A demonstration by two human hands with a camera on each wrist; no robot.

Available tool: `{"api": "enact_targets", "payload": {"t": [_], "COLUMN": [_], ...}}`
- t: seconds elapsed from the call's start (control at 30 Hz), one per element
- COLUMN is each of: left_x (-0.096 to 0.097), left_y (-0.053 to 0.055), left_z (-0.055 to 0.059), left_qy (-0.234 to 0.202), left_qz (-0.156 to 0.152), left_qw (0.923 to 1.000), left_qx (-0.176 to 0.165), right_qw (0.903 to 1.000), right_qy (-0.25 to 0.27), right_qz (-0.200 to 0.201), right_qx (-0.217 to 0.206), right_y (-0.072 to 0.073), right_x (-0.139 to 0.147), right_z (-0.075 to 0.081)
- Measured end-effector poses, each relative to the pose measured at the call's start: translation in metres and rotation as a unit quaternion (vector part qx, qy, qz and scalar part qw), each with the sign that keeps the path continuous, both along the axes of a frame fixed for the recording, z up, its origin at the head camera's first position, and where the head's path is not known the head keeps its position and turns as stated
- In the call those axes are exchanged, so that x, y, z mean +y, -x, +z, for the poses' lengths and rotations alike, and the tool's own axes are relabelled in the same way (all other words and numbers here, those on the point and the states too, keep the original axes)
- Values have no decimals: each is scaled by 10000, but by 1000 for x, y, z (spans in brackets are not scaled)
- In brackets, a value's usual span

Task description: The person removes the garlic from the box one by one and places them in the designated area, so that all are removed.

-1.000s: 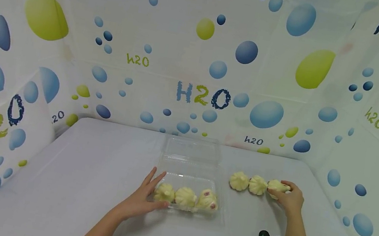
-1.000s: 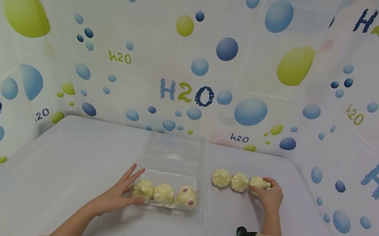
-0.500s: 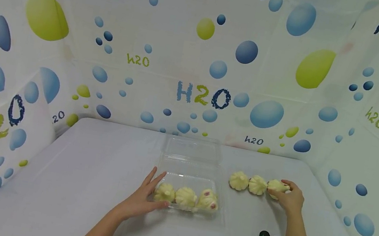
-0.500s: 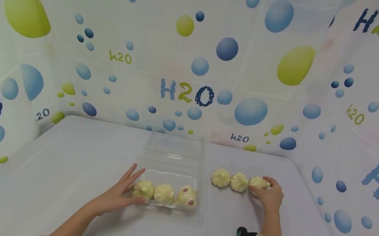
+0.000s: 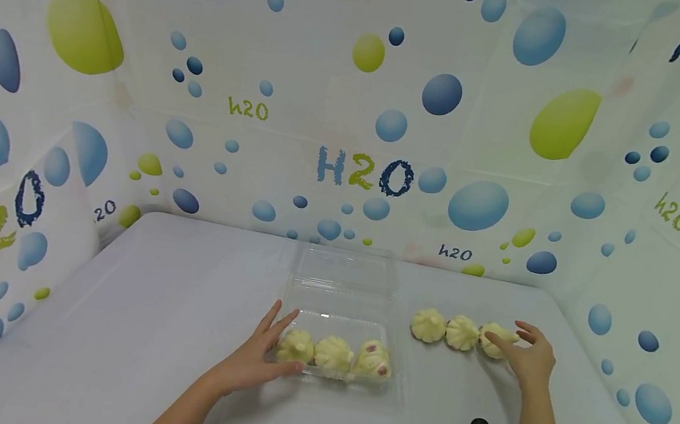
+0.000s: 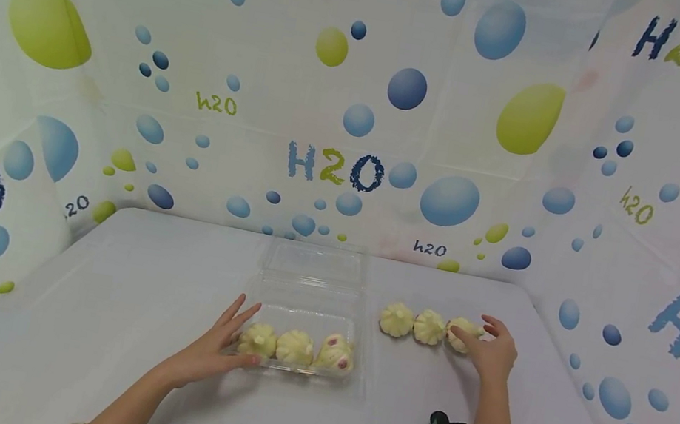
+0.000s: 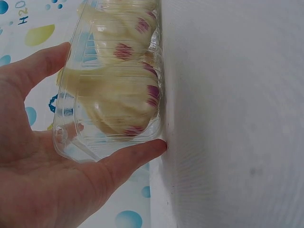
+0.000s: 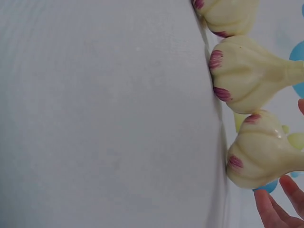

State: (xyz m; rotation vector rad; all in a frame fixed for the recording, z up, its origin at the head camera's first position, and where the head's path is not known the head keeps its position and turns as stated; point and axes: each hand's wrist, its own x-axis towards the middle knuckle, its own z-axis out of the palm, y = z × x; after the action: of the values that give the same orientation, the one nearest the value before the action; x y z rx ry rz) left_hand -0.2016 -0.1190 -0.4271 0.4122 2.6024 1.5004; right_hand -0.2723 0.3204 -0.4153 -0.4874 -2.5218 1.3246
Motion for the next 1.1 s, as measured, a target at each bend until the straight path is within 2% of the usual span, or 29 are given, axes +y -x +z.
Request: {"api": "enact_targets", "payload": {"t": [0.17, 0.27, 0.33, 0.47, 0.6, 0.8, 0.93, 1.1], "left_x": [0, 0, -1, 0, 0, 0, 0, 0], "left_y": [0, -1, -1, -1, -1, -1, -1, -1], "left_z": [0, 0, 0, 0, 0, 0, 1, 2], "left_qy": [26, 37, 16, -9, 26, -33, -69, -84], "left_qz": [23, 31, 20, 12, 16, -24, -41, -31], "left_qw": [10000, 10000, 10000, 10000, 10000, 10000, 9999, 10000], "left_qx": [-9, -24, -38, -63, -63, -71, -66, -43], "right_qw": [9998, 9994, 9991, 9979, 9968, 9955, 9950, 9936], "right_qy": [127, 176, 166, -76, -127, -45, -158, -370], "right_qz": [-75, -163, -230, -386, -479, -488, -339, -452], "right_qx": [113, 237, 319, 511, 625, 810, 926, 963], "right_y": [-4, 1, 10, 38, 53, 53, 50, 51], "right_x": [0, 6, 17, 47, 61, 59, 58, 58], "right_z": [7, 3, -10, -48, -69, -71, -68, -70]}}
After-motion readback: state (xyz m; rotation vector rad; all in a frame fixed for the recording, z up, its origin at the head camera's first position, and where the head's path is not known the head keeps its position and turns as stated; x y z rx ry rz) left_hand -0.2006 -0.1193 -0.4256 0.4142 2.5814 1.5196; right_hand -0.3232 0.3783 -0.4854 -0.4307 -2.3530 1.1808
